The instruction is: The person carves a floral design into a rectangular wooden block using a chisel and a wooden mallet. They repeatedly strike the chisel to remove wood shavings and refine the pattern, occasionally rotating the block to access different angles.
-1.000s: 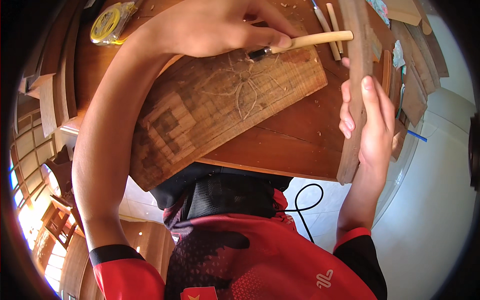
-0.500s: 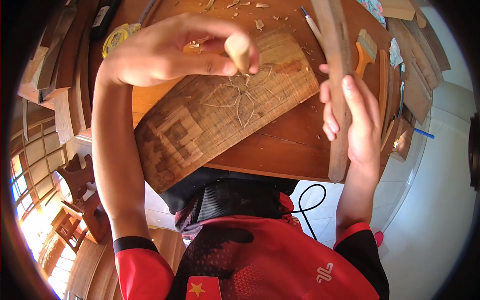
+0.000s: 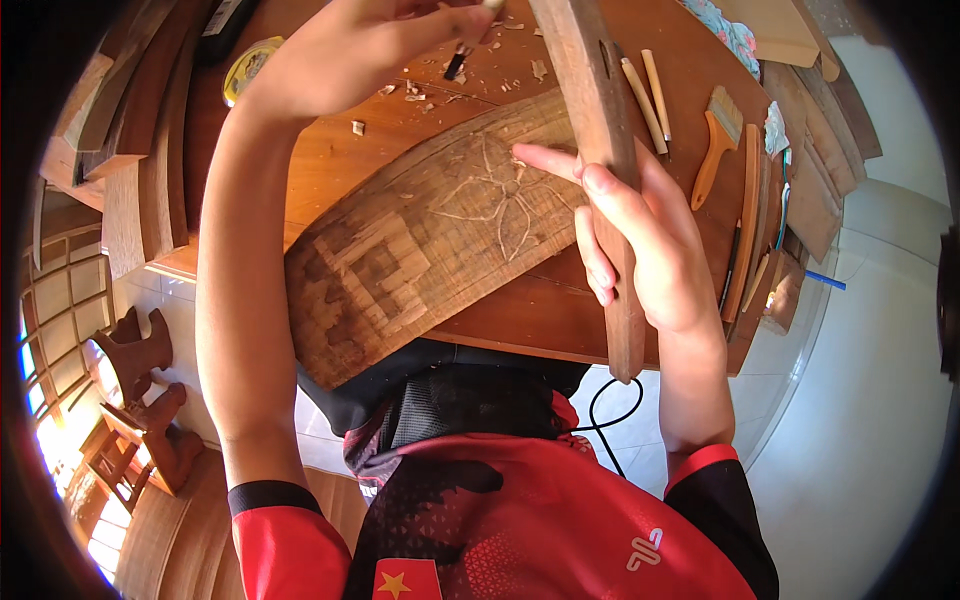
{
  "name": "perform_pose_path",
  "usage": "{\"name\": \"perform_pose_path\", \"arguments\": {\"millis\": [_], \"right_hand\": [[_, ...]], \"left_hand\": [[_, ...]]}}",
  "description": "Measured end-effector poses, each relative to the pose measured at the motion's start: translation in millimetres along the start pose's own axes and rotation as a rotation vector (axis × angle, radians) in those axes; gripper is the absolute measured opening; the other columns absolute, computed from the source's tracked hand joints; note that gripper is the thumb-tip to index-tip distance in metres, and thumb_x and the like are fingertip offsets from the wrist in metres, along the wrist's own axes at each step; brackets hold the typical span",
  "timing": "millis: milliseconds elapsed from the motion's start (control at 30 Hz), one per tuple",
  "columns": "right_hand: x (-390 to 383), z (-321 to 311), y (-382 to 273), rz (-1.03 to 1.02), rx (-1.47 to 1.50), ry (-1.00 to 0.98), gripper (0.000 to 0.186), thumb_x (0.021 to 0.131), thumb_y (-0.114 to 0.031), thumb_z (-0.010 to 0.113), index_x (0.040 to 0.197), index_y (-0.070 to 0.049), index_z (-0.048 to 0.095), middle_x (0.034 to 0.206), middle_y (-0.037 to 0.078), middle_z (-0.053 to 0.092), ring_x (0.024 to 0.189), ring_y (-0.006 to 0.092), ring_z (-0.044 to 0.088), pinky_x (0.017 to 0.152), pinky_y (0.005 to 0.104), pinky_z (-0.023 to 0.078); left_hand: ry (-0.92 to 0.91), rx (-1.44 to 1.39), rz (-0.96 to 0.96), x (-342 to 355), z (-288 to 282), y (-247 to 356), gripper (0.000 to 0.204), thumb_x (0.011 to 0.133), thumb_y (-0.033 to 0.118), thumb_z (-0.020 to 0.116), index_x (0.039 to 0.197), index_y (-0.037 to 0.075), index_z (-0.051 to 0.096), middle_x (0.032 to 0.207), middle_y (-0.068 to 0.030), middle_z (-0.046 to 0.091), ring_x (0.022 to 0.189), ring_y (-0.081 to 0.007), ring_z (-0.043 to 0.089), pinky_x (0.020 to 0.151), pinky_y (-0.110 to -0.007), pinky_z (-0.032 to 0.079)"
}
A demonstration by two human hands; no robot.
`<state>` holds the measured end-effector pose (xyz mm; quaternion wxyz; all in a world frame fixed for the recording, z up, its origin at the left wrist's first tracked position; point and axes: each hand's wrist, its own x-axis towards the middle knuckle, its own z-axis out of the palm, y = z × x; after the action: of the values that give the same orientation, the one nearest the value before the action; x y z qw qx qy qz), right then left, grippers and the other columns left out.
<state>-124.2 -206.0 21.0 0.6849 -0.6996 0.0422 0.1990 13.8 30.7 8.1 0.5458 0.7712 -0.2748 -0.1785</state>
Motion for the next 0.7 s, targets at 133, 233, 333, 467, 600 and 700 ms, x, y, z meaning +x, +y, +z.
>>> {"name": "perform_pose_path", "arguments": {"millis": [133,233,333,467,600,700], "right_hand": [[-2,9,-3,0.057,-0.036,0.032,0.051,0.106,-0.027,0.05,0.141,0.008,0.042,0.12,0.026,0.064,0.043,0.0054,0.047,0.037,0.0221,0.041],[-1,13,0,0.029,-0.048,0.032,0.048,0.106,-0.026,0.048,0.14,0.008,0.04,0.133,0.034,0.061,0.043,0.0051,0.046,0.036,0.0211,0.042],[0,10,5,0.041,-0.031,0.029,0.042,0.104,-0.023,0.058,0.132,0.006,0.048,0.117,0.019,0.07,0.047,0.0057,0.05,0.041,0.0237,0.043],[1,17,11,-0.14,-0.342,0.149,0.03,0.097,-0.013,0.067,0.119,0.002,0.053,0.101,0.01,0.074,0.061,0.0129,0.062,0.057,0.0312,0.051],[15,17,13,-0.23,-0.597,0.196,0.033,0.091,0.001,0.071,0.118,-0.001,0.053,0.099,0.004,0.071,0.09,0.0127,0.065,0.082,0.0295,0.05],[23,19,9,-0.301,-0.703,0.228,0.033,0.089,-0.002,0.074,0.115,0.0,0.054,0.097,0.004,0.071,0.09,0.0137,0.067,0.084,0.0299,0.051]], "left_hand": [[0.045,0.074,-0.068,2,0,-3,0.027,0.103,0.024,0.06,0.113,0.0,0.066,0.088,-0.0041,0.065,0.077,-0.0125,0.056,0.07,-0.029,0.047],[0.034,0.079,-0.038,0,1,-6,0.028,0.103,0.025,0.06,0.113,0.0,0.066,0.089,-0.0053,0.067,0.078,-0.0144,0.058,0.072,-0.031,0.048],[0.017,0.094,-0.064,2,3,-4,0.028,0.102,0.025,0.06,0.113,0.0,0.066,0.09,-0.0068,0.068,0.079,-0.0154,0.06,0.072,-0.032,0.049],[-0.023,0.099,-0.088,1,1,-8,0.031,0.101,0.023,0.059,0.119,-0.001,0.066,0.092,-0.0087,0.07,0.079,-0.0162,0.061,0.073,-0.032,0.05],[0.032,0.027,-0.011,-3,0,-6,0.035,0.099,0.02,0.058,0.126,-0.002,0.065,0.098,-0.0114,0.072,0.082,-0.0175,0.063,0.074,-0.033,0.051],[0.066,0.038,-0.045,-3,-3,-9,0.035,0.099,0.018,0.057,0.126,-0.003,0.066,0.101,-0.0131,0.073,0.086,-0.0193,0.065,0.077,-0.034,0.052]]}}
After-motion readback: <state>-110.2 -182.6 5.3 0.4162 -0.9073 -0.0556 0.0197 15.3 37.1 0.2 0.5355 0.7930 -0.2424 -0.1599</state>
